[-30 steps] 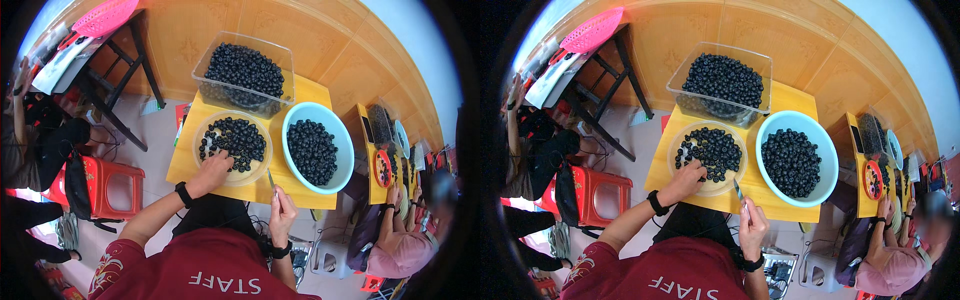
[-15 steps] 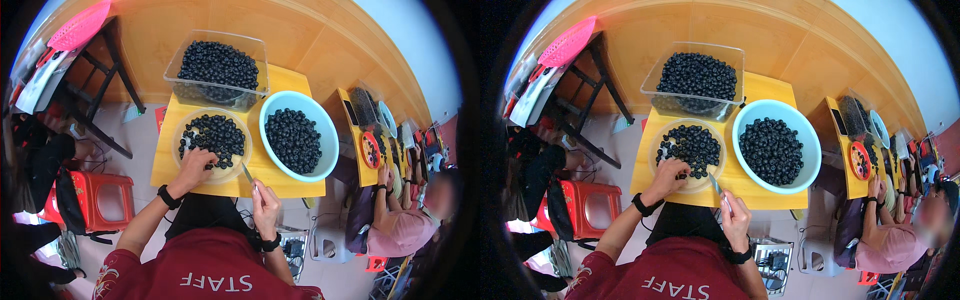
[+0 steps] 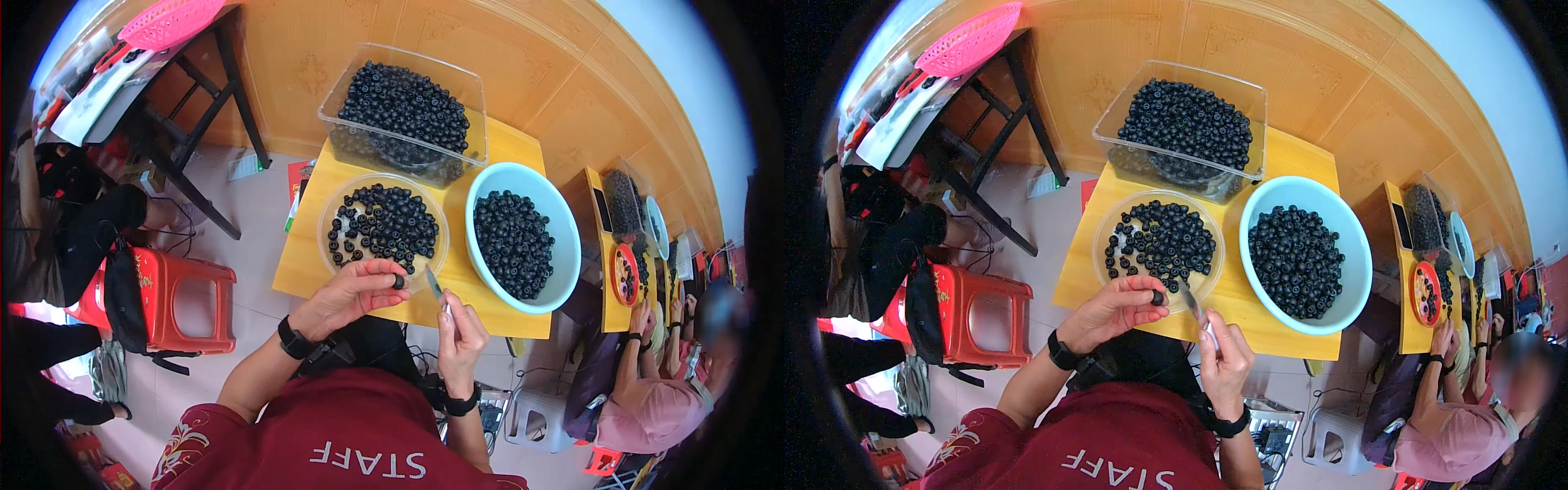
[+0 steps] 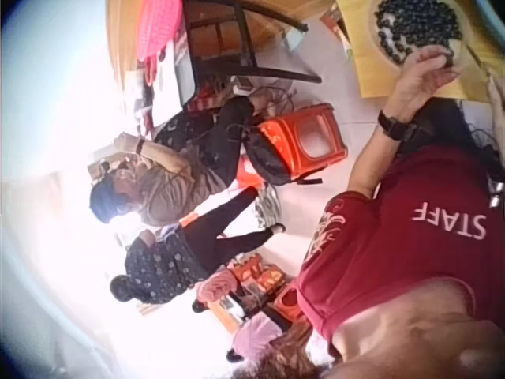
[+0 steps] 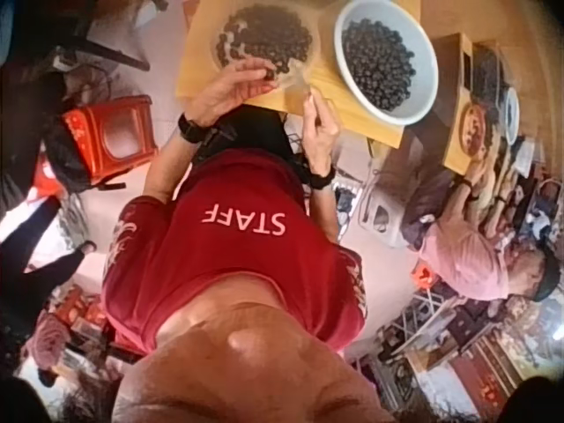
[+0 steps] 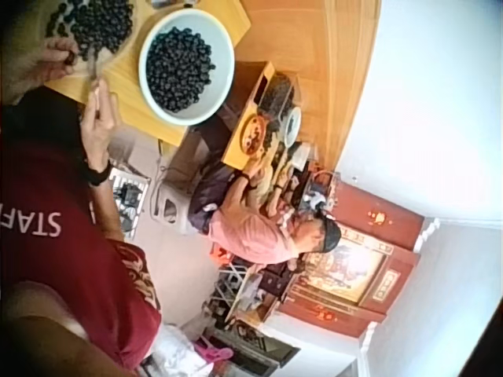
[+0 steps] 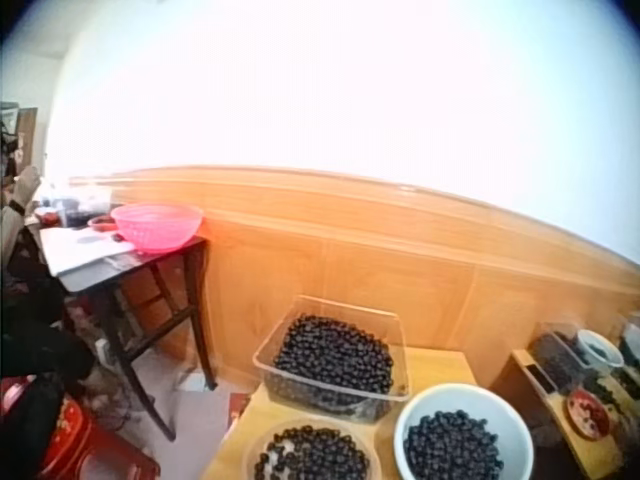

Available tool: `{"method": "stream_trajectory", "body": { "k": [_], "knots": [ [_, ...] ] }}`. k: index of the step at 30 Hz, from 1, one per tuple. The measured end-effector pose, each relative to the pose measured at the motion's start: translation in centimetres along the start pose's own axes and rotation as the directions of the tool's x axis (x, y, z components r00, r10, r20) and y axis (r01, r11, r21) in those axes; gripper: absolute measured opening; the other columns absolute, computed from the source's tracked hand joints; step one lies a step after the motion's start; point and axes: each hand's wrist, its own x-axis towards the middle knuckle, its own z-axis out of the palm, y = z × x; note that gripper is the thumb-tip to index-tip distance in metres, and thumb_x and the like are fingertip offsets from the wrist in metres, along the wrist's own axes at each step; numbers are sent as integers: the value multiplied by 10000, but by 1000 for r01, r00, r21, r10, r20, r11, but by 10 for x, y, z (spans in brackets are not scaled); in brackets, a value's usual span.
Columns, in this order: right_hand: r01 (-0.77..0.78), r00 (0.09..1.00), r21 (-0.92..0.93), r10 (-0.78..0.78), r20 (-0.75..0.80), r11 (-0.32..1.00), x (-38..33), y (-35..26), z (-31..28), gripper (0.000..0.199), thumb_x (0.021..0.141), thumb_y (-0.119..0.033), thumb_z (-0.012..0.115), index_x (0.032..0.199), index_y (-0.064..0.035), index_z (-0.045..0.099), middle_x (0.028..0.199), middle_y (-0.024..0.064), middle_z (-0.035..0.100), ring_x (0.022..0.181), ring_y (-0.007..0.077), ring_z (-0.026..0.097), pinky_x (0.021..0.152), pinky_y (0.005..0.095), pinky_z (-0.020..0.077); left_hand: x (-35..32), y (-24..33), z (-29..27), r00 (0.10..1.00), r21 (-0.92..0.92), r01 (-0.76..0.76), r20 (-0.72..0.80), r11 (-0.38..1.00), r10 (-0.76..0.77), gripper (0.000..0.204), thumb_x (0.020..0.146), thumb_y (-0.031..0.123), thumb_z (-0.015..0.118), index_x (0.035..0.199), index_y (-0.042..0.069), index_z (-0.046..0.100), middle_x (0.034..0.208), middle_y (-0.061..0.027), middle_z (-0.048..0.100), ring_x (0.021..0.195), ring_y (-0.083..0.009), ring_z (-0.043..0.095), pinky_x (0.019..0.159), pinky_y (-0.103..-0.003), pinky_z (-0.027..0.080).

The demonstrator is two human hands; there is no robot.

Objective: Sorting and inspecting black grapes or berries in a processing area.

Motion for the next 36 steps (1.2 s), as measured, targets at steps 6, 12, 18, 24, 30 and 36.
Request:
{"method": "stream_trajectory", "body": {
  "k": [6, 12, 18, 24, 30, 36],
  "knots": [
    [245, 955, -131, -217, 201, 961, 5, -18, 2, 375, 741, -75, 730, 1106, -40, 656, 682, 79, 532, 565, 233, 563, 519, 335, 454, -3, -12, 1, 998, -78, -41, 54, 996, 45, 230, 890, 101, 605, 1105, 21, 601, 1038, -83, 656, 923, -164, 649, 807, -252, 534],
    [382, 916, -199, -341, 212, 903, 10, -17, 2, 381, 739, -106, 739, 1105, -45, 656, 654, 57, 491, 544, 203, 540, 493, 333, 440, -5, -16, 1, 998, -100, -51, 20, 994, 53, 224, 862, 122, 641, 1068, 41, 607, 956, -28, 659, 869, -108, 632, 811, -251, 520],
    [387, 912, -220, -338, 232, 895, 11, -18, 2, 389, 744, -115, 735, 1118, -48, 650, 648, 52, 470, 532, 203, 527, 486, 336, 436, -8, -18, 0, 993, -174, -58, 87, 983, 74, 185, 892, 76, 587, 1074, 48, 601, 953, 0, 639, 878, -89, 620, 786, -236, 517],
    [386, 913, -216, -338, 228, 897, 12, -19, 4, 391, 745, -116, 734, 1121, -49, 650, 654, 52, 484, 537, 203, 532, 486, 338, 436, -10, -16, 2, 995, -153, -80, 48, 985, 89, 170, 885, 51, 583, 1054, 46, 599, 951, -10, 639, 875, -94, 622, 775, -245, 522],
    [382, 915, -222, -332, 230, 897, 12, -16, 4, 377, 748, -107, 729, 1114, -55, 656, 655, 51, 484, 533, 205, 530, 489, 338, 433, -11, -16, 2, 997, -141, -73, 2, 987, 74, 176, 874, 29, 589, 1049, 27, 590, 951, -35, 640, 848, -118, 629, 755, -244, 529],
    [374, 912, -189, -323, 254, 908, 15, -17, 5, 348, 769, -88, 708, 1111, -55, 656, 662, 62, 502, 538, 212, 539, 497, 341, 439, -12, -14, -3, 997, -114, -65, 36, 991, 70, 198, 868, 94, 630, 1053, 32, 596, 950, -41, 638, 832, -123, 624, 743, -250, 528]
  ]
}}
